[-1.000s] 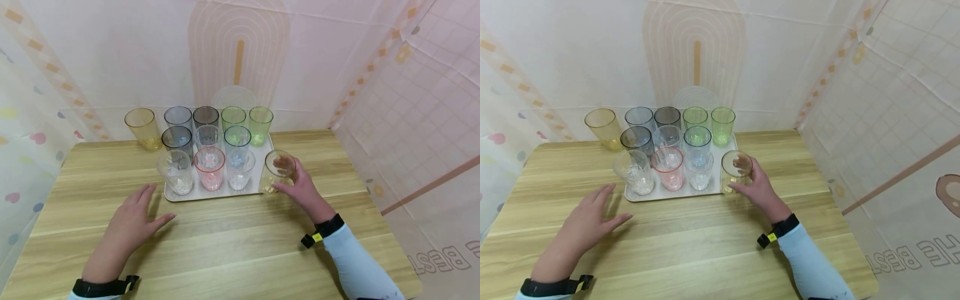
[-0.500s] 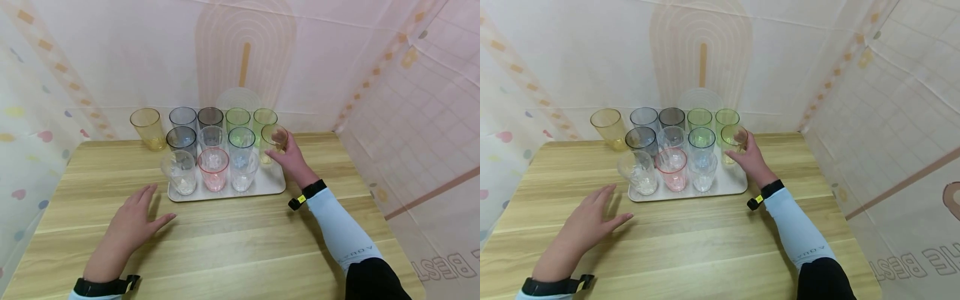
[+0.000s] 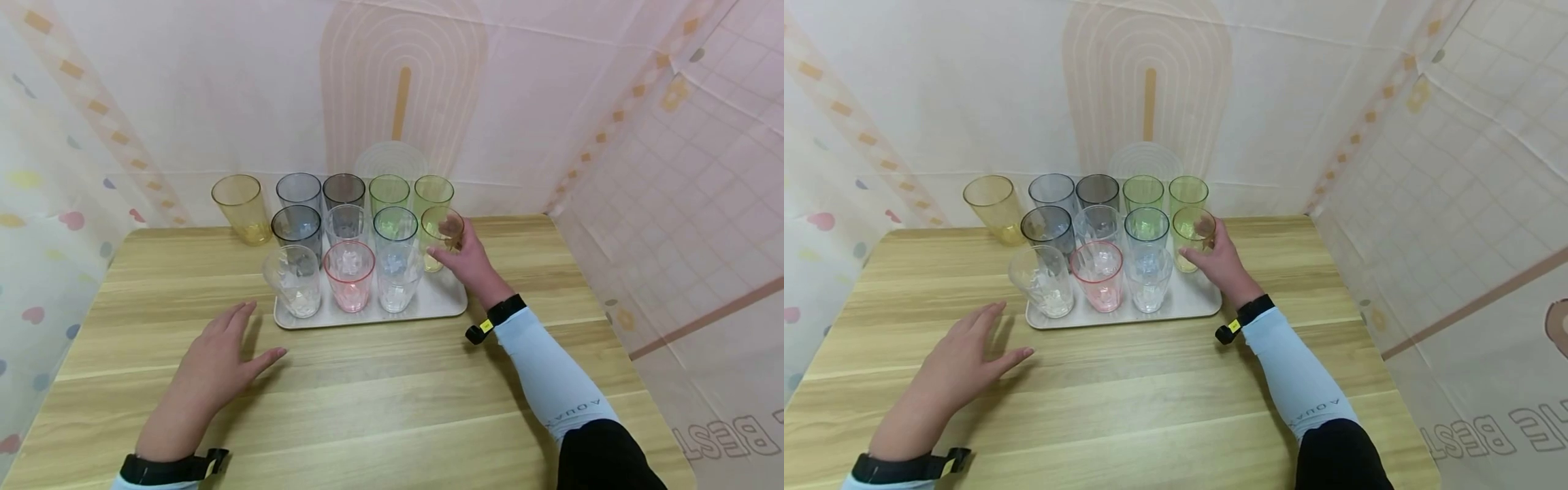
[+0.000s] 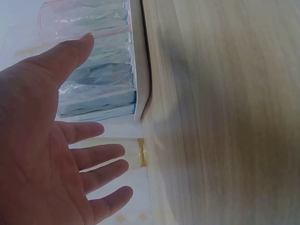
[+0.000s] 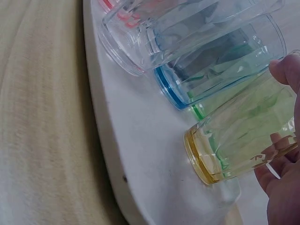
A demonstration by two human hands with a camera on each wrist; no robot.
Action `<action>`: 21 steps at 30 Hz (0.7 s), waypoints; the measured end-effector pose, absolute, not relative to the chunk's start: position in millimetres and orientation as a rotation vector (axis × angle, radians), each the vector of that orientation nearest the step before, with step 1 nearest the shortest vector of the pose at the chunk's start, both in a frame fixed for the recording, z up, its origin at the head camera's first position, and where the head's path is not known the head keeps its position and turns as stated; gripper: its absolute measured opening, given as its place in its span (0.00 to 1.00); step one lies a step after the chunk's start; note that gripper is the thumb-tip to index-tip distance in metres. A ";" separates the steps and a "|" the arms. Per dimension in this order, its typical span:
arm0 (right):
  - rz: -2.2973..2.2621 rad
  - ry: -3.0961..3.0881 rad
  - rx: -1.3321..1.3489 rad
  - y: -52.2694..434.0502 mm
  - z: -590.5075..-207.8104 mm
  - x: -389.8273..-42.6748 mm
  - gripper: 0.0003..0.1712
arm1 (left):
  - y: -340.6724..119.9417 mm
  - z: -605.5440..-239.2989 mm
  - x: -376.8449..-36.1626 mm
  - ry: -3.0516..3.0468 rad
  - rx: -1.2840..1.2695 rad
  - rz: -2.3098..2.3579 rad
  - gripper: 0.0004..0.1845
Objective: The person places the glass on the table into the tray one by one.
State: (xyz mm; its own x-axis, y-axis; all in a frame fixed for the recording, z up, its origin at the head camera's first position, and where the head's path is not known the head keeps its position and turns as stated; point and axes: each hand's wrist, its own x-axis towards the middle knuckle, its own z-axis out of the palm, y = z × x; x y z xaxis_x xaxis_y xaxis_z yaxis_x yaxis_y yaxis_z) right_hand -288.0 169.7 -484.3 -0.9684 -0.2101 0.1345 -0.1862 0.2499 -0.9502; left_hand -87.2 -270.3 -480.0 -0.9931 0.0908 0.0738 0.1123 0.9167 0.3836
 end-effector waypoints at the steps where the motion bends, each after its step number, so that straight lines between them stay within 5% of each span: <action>1: -1.873 2.471 -0.396 169.3 -485.1 -287.6 0.48 | -270.4 -479.9 -86.9 -3.020 -0.160 -0.611 0.58; 21: -1.810 2.485 -0.359 172.6 -489.9 -282.4 0.53 | -272.6 -477.2 -86.8 -3.004 -0.157 -0.622 0.56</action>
